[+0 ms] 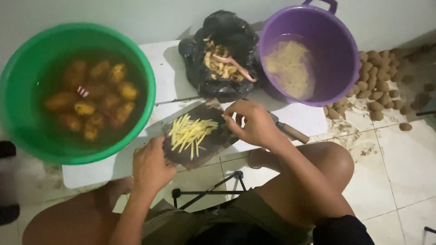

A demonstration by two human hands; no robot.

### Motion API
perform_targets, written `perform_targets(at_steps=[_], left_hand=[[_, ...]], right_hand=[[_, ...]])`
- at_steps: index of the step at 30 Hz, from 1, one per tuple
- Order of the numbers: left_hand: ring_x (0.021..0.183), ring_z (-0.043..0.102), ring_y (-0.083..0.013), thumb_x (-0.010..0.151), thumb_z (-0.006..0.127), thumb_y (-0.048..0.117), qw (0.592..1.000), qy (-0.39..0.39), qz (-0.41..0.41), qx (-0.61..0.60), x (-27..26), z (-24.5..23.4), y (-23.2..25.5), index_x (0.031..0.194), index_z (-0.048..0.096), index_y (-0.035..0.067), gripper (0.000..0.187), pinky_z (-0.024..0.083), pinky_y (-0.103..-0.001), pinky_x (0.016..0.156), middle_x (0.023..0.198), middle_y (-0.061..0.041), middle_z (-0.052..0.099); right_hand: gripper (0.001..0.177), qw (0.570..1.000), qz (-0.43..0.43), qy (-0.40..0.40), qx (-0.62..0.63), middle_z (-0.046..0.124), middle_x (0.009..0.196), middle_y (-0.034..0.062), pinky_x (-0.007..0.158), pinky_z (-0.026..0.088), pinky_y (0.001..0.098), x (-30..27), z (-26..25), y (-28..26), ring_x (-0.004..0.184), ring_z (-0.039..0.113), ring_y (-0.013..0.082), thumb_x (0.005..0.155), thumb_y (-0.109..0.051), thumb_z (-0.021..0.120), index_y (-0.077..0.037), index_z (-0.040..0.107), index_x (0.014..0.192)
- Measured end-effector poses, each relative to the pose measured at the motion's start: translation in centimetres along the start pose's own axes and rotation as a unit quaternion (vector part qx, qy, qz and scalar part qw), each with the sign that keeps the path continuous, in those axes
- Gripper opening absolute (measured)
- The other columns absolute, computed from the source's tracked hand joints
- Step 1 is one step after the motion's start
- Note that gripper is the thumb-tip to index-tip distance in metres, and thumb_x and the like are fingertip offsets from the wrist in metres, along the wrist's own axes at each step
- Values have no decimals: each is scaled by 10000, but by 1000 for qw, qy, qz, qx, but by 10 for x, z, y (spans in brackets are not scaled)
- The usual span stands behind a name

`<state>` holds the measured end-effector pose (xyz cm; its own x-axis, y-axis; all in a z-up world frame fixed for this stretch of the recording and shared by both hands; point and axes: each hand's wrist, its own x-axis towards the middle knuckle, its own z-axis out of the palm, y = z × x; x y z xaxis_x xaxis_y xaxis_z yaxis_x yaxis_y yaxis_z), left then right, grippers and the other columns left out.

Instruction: The person is julienning potatoes on a wooden board and then cleaning/peeling whole potatoes in a bowl of water.

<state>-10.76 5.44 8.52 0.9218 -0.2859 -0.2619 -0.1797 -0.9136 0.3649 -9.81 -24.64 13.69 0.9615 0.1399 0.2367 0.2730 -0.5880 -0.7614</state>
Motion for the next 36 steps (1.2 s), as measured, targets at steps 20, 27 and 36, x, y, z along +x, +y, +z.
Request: perform_targets(at_steps=[20, 27, 36], left_hand=[[859, 699, -343, 737, 710, 281, 935, -33, 227, 271, 182, -122, 280, 1006, 651, 189, 290, 378, -526, 999, 957, -40, 715], [992, 696, -303, 909, 656, 337, 852, -96, 269, 438, 241, -86, 389, 910, 739, 213, 149, 240, -574, 1191, 945, -15, 746], [821, 757, -287, 768, 687, 262, 841, -57, 299, 447, 279, -84, 409, 902, 766, 202, 168, 596, -406, 664, 878, -41, 760]], right_hand=[[217, 935, 296, 73, -182, 773, 1094, 129, 803, 603, 395, 10, -207, 83, 921, 715, 268, 980, -95, 628, -42, 758, 1146], [643, 996, 71, 23, -46, 233, 1685, 179, 1180, 381, 625, 8, -207, 91, 1522, 333, 404, 988, -203, 653, -159, 381, 1570], [381, 985, 79, 138, -62, 641, 1393, 192, 1016, 568, 473, 11, -200, 175, 1304, 609, 359, 1019, -102, 644, -92, 611, 1398]])
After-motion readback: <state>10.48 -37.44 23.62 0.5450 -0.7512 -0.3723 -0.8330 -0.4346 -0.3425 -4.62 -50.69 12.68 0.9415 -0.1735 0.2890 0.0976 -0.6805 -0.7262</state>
